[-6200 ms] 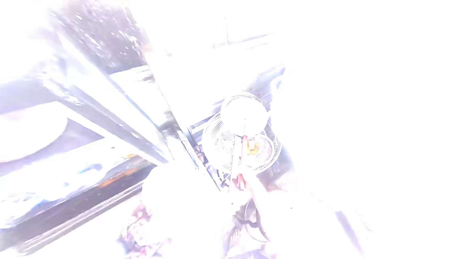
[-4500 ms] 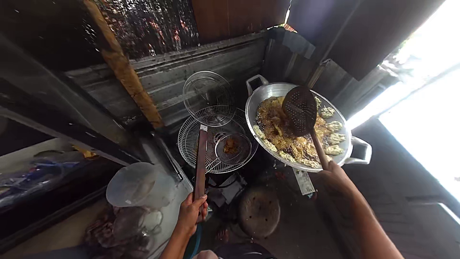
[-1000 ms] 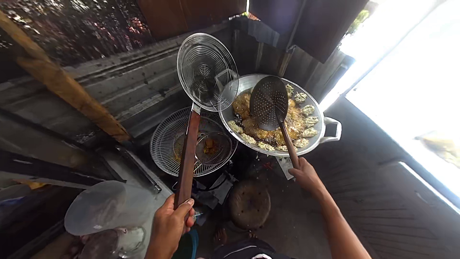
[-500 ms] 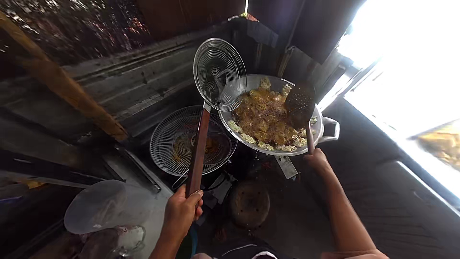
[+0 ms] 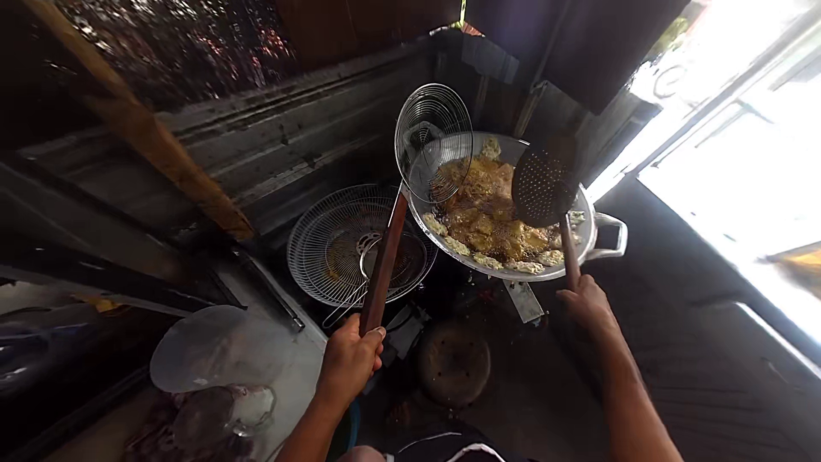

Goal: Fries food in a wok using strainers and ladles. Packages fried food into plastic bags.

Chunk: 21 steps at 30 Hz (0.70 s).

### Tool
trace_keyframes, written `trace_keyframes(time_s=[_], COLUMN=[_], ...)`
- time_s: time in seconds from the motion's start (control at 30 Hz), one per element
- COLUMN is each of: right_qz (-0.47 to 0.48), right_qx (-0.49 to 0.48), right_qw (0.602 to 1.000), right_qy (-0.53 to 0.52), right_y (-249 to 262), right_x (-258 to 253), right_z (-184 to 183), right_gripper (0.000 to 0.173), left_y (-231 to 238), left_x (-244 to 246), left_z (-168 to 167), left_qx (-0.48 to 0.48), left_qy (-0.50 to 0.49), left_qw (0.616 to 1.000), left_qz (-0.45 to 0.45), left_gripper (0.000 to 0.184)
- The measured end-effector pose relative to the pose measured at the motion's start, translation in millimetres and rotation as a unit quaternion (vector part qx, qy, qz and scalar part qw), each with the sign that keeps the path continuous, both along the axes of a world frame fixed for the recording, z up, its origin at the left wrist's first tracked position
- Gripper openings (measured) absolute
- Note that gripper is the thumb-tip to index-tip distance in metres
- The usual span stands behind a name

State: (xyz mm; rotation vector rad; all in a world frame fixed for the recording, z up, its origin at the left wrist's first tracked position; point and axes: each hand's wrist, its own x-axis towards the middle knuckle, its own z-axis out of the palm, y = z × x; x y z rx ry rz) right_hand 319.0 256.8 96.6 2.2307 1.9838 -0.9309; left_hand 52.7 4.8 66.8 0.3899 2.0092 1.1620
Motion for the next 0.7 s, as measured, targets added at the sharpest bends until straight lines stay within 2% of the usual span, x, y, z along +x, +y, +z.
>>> trace_keyframes(time_s=[0.13, 0.27, 0.33, 0.5, 0.7], right_qz=[-0.025, -0.102, -0.128, -0.133, -0.117], right_qx=[-0.027, -0.060, -0.077, -0.089, -0.056], right_qw=[0.995, 0.970, 0.958, 0.950, 0.954], right_qy=[0.089, 0.212, 0.245, 0.269, 0.269], right_y=[7, -3, -4, -20, -44], right_x=[-5, 7, 9, 17, 18], right_z=[-23, -5, -1, 0, -6], right_gripper=[0.040, 0.019, 0.015, 0.016, 0.020], left_y=[3, 4, 6, 9, 13], left_x=[3, 6, 10, 15, 22], left_z=[1, 1, 1, -1, -2], left_qx=[-0.004, -0.009, -0.014, -0.017, -0.037], left_qy=[-0.005, -0.008, -0.011, -0.005, 0.001], left_qw=[1.000, 1.000, 0.999, 0.998, 0.997], left_qz=[-0.010, -0.024, -0.033, -0.055, -0.075], left_gripper=[0.015, 0.012, 0.011, 0.012, 0.013])
